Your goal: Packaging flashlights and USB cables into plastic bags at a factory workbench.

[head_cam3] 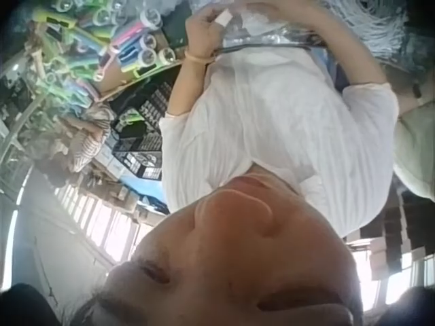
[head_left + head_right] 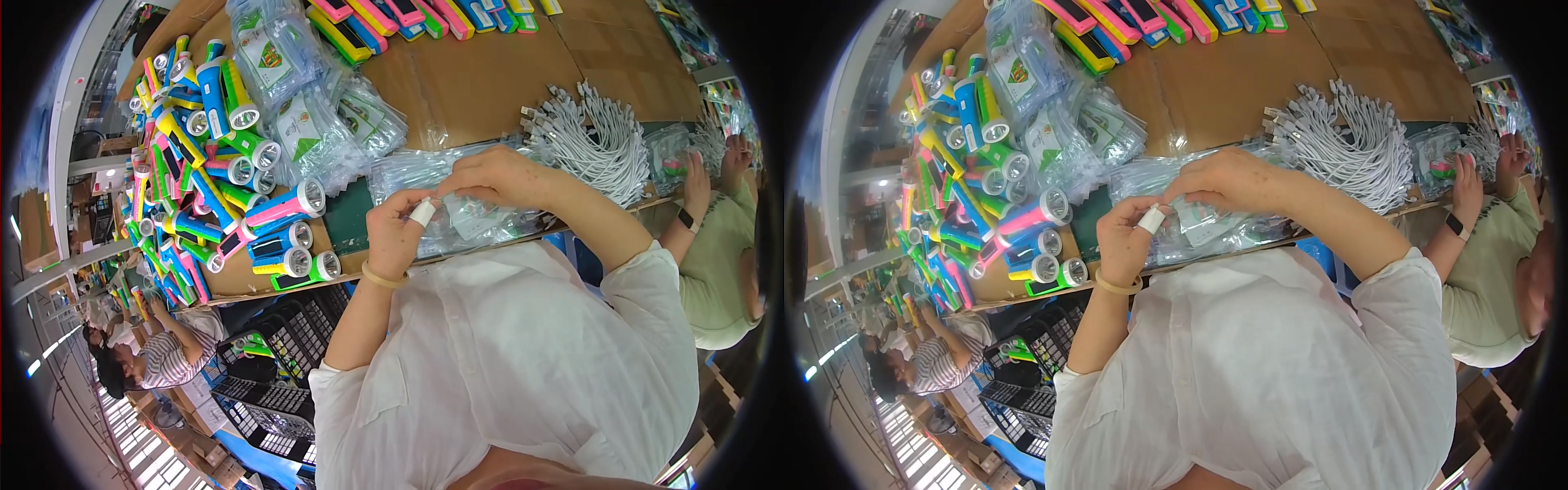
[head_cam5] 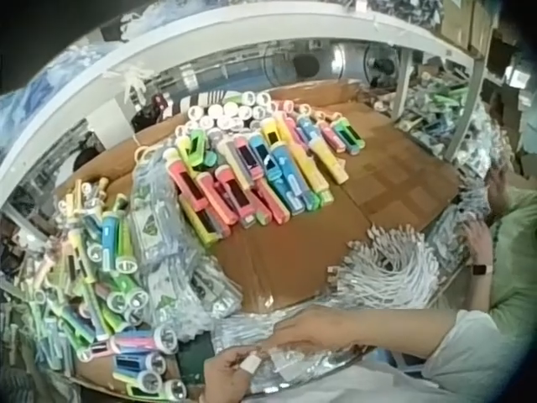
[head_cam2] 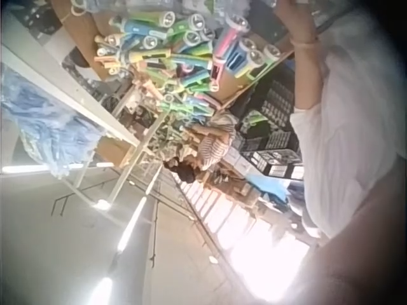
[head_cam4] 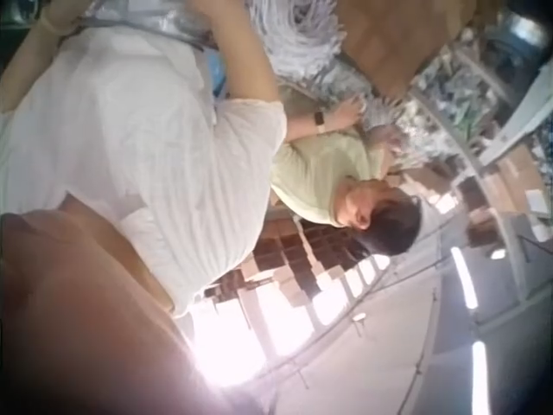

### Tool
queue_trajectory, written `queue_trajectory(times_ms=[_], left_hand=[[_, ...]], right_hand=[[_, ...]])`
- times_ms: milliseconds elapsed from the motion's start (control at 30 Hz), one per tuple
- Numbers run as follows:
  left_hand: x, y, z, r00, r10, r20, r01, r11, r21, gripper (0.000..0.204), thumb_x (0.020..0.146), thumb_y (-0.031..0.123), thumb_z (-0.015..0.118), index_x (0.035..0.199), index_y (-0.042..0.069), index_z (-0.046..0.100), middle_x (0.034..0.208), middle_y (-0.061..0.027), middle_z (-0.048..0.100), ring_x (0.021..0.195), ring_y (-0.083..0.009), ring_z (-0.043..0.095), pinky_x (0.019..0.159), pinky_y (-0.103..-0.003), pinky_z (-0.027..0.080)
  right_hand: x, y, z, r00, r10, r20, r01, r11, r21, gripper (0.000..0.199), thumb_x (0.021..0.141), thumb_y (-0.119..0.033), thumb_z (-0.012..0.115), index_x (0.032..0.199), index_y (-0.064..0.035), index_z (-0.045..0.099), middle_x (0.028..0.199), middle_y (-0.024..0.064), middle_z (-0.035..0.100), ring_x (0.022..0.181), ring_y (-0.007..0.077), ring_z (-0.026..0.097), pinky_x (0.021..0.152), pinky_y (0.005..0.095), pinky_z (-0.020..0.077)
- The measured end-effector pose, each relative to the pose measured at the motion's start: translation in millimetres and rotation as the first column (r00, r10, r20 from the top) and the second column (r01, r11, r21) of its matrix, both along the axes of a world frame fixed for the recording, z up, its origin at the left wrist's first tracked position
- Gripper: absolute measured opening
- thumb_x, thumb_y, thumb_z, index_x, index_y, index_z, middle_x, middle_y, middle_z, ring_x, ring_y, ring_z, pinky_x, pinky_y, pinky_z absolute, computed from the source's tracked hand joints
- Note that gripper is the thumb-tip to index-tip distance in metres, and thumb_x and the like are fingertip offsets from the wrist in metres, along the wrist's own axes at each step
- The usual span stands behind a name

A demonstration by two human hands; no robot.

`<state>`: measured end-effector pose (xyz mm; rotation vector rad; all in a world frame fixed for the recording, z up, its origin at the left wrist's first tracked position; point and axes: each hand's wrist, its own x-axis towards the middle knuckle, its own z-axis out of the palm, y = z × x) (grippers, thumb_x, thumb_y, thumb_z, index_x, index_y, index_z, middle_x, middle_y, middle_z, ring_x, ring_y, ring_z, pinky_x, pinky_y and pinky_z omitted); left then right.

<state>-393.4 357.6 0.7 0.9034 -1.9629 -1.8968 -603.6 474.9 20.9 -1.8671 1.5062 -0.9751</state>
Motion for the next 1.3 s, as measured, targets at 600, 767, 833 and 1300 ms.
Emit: queue_trajectory(times_ms=[600,767,833,1300], left_hand=[[-18,1,23,0.885,-0.45,-0.118,0.256,0.683,-0.684,0.017,0.075,-0.002,0.072,0.09,0.006,0.071,0.111,-0.0121,0.067,0.088,-0.027,0.068,0.075,-0.035,0.054],[-16,9,14,0.763,-0.643,-0.069,0.455,0.61,-0.649,0.019,0.076,-0.002,0.068,0.093,0.005,0.07,0.105,-0.0121,0.069,0.094,-0.0302,0.07,0.077,-0.035,0.056],[-16,10,19,0.773,-0.632,-0.059,0.441,0.601,-0.667,0.02,0.075,-0.002,0.068,0.093,0.005,0.07,0.1,-0.011,0.069,0.088,-0.0297,0.069,0.074,-0.034,0.056],[-18,-8,9,0.803,-0.588,-0.098,0.352,0.6,-0.718,0.024,0.073,-0.001,0.067,0.095,0.007,0.07,0.095,-0.0102,0.063,0.084,-0.0294,0.064,0.071,-0.037,0.054]], right_hand=[[-185,-45,-9,0.706,-0.686,-0.177,0.679,0.727,-0.108,0.038,0.09,-0.023,0.071,0.124,-0.0095,0.064,0.106,0.0137,0.071,0.096,0.0276,0.069,0.083,0.0388,0.0549],[-268,-94,-12,0.237,-0.796,-0.556,0.902,0.393,-0.179,0.066,0.081,-0.026,0.075,0.139,-0.0071,0.049,0.123,0.0162,0.066,0.115,0.0332,0.065,0.096,0.0435,0.0533],[-276,-104,-15,0.253,-0.742,-0.621,0.931,0.362,-0.054,0.07,0.08,-0.029,0.076,0.14,-0.0055,0.047,0.125,0.0162,0.065,0.116,0.0335,0.065,0.098,0.0441,0.0529],[-93,-4,35,0.456,-0.493,0.741,0.335,0.867,0.37,0.058,0.097,-0.041,0.062,0.144,-0.0099,0.046,0.121,0.0067,0.067,0.1,0.0122,0.067,0.076,0.0266,0.0531]])
